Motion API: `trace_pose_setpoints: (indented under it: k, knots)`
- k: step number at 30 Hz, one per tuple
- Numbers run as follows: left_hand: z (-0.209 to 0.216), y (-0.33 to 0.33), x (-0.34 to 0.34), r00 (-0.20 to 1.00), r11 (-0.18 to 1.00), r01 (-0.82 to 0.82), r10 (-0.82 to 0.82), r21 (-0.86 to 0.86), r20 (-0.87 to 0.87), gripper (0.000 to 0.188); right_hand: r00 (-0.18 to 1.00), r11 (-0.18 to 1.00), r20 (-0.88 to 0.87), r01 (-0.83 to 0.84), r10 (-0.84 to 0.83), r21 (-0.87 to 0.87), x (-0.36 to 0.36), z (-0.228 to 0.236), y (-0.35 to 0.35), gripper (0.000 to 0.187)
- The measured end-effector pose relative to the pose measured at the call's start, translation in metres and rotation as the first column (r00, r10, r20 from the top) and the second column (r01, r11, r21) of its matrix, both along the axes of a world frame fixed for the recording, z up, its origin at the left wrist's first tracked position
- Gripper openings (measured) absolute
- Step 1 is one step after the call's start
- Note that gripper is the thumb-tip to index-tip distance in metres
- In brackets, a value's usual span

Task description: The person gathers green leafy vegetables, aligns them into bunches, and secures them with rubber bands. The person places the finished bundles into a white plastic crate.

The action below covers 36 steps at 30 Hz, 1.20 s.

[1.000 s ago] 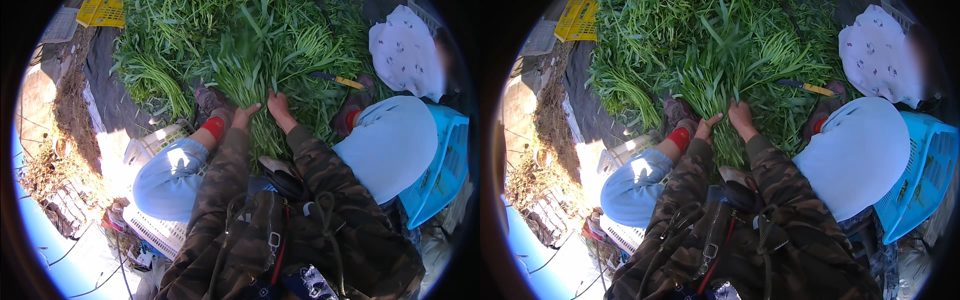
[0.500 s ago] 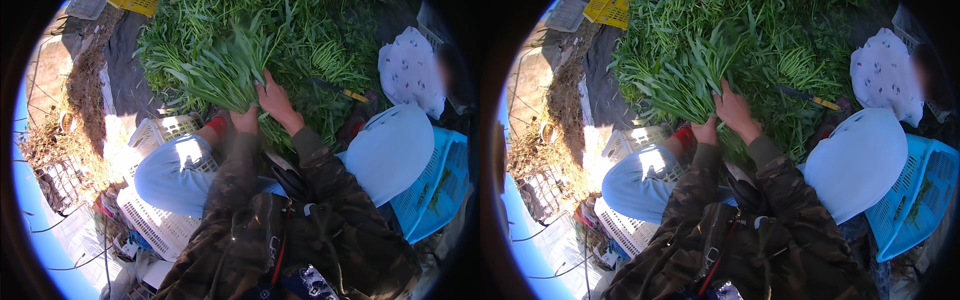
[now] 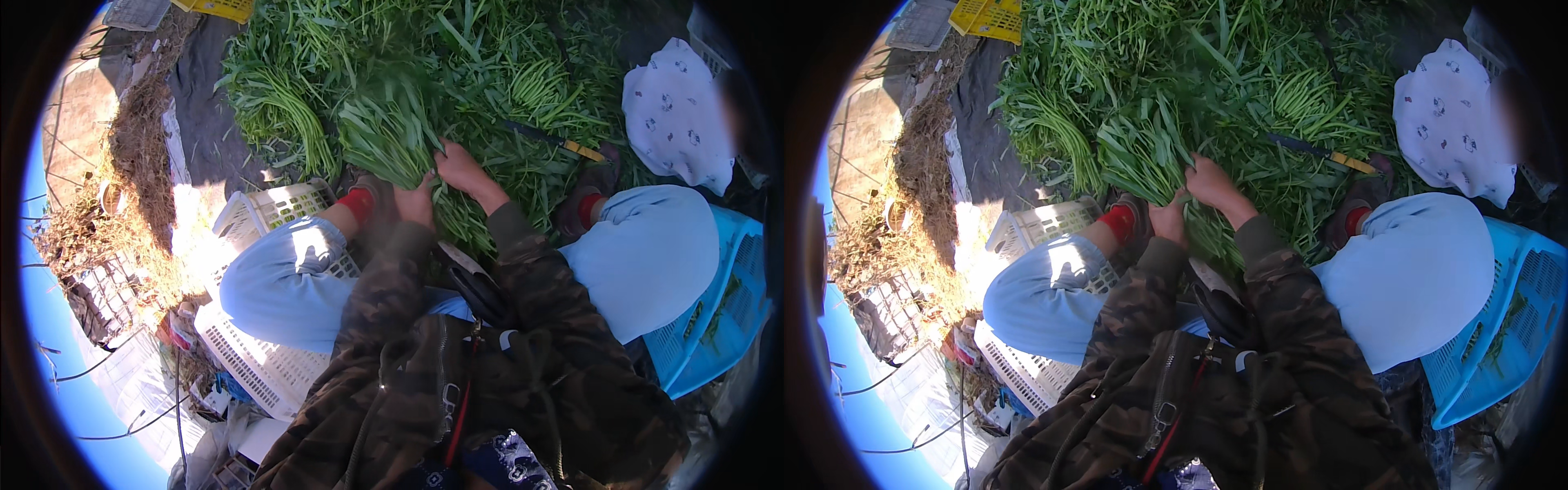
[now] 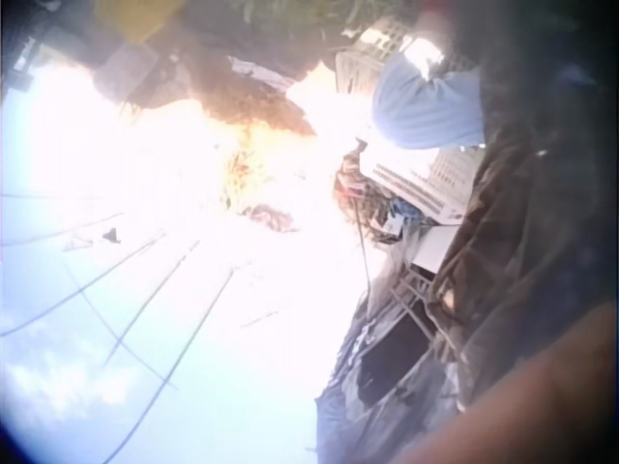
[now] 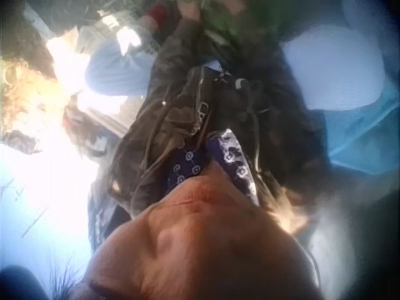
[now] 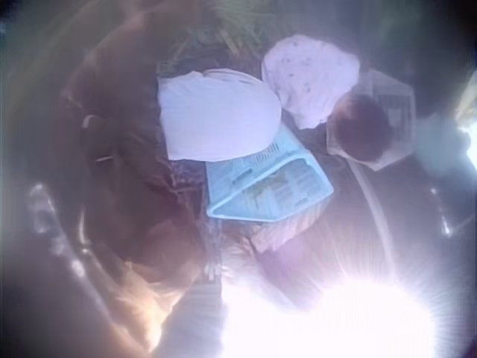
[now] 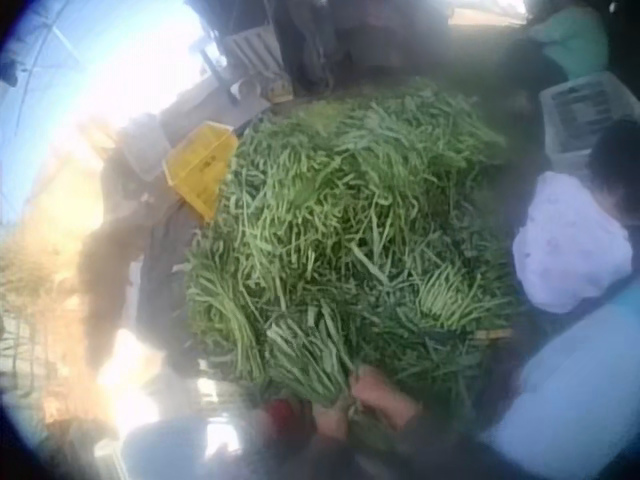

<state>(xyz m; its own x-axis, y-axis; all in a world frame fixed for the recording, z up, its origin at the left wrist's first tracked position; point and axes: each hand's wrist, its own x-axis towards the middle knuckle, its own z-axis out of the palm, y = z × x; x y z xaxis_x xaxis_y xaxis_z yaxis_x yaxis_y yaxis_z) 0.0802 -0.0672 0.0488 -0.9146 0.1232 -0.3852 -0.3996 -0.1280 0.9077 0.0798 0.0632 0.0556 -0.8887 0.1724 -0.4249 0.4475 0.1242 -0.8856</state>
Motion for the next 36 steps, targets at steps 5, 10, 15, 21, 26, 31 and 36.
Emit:
trace_pose_setpoints:
  k: [5,10,15,21,26,31,36]
  knots:
    - [-0.001,0.005,-0.003,0.991,0.995,0.02,-0.033,0.102,0.129,0.045,0.992,0.954,0.07,0.122,-0.107,-0.274,0.014,0.023,0.006,0.045]
    - [0.011,0.012,0.001,0.921,0.932,-0.028,-0.117,0.362,0.372,0.055,0.993,0.933,-0.114,-0.027,-0.015,-0.359,0.005,0.011,0.019,0.069]
    - [0.033,0.015,0.001,0.913,0.869,-0.075,-0.137,0.488,0.384,0.07,0.973,0.918,-0.207,-0.172,0.101,-0.358,-0.005,0.022,0.02,0.084]
    - [0.046,-0.004,-0.008,0.954,0.799,-0.07,-0.123,0.597,0.275,0.072,0.904,0.902,-0.272,-0.387,0.33,-0.193,-0.024,0.049,0.011,0.11]
    - [0.069,-0.019,-0.014,0.954,0.802,0.152,-0.272,0.578,0.128,0.071,0.841,0.865,-0.301,-0.495,0.45,-0.088,-0.041,0.072,0.017,0.109]
    - [0.108,-0.021,-0.029,0.866,0.767,0.431,-0.499,0.476,0.02,0.076,0.823,0.88,-0.384,-0.473,0.419,-0.054,-0.046,0.079,0.026,0.101]
    - [0.14,-0.017,-0.036,0.796,0.793,0.605,-0.601,0.07,-0.074,0.072,0.828,0.884,-0.315,-0.407,0.464,0.232,-0.049,0.108,0.029,0.091]
